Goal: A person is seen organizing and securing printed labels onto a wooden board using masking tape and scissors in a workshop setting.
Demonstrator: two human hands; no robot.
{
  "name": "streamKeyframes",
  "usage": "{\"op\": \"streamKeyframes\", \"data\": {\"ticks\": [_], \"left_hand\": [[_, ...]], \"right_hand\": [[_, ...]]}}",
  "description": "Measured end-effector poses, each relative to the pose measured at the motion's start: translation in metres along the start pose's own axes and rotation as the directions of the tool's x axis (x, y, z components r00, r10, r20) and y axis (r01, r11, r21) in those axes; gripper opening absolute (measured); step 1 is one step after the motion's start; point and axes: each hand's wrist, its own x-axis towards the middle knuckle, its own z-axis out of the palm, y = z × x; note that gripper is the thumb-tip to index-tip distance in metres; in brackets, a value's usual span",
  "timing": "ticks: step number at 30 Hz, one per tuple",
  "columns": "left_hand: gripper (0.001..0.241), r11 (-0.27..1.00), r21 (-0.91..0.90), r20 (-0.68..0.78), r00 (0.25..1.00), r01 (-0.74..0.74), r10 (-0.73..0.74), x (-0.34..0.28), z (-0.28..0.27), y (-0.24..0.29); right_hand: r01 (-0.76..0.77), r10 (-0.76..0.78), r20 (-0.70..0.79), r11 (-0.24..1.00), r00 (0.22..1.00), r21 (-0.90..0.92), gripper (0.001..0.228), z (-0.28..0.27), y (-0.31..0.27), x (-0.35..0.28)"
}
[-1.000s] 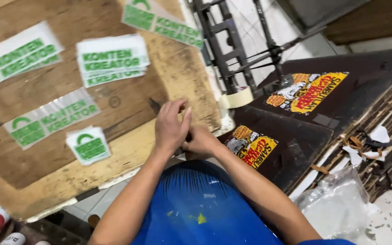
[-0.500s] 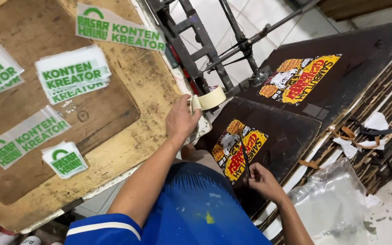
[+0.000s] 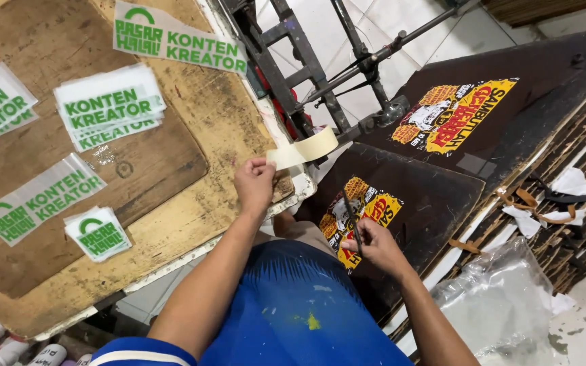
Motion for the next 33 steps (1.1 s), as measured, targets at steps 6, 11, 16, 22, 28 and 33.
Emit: {"op": "streamKeyframes", "data": {"ticks": [6,11,16,22,28,33], "left_hand": [[0.011,0.999,0.008,-0.058,0.997,-0.044,0.045,-0.015,-0.021,0.008],[0.010,0.994,-0.095,-0.060,0.997,0.047,-0.053,-0.012,-0.041,-0.003],[0.011,0.991,-0.128,-0.043,0.998,0.029,-0.035,-0.020,-0.049,-0.005],[0.018,0.983,-0.160,-0.012,0.996,0.089,-0.092,-0.020,-0.054,-0.004],[0.020,0.982,-0.131,0.028,0.991,0.135,-0.133,-0.013,-0.058,-0.005],[0.017,0.990,-0.073,0.125,0.986,0.119,-0.109,0.001,-0.064,-0.016]], "right_hand": [[-0.031,0.047,0.114,0.990,0.992,-0.139,0.031,0.022,-0.017,0.004],[0.007,0.003,0.128,0.997,0.992,-0.074,0.038,0.038,-0.007,0.007],[0.003,0.008,0.130,0.997,0.992,-0.082,0.040,0.047,-0.011,0.010],[-0.009,0.016,0.187,0.999,0.982,-0.038,0.040,0.055,-0.009,0.018],[-0.084,0.047,0.337,0.992,0.940,0.096,0.036,0.072,-0.038,0.017],[0.008,-0.021,0.415,0.999,0.909,0.033,0.043,0.092,-0.050,0.040]]}}
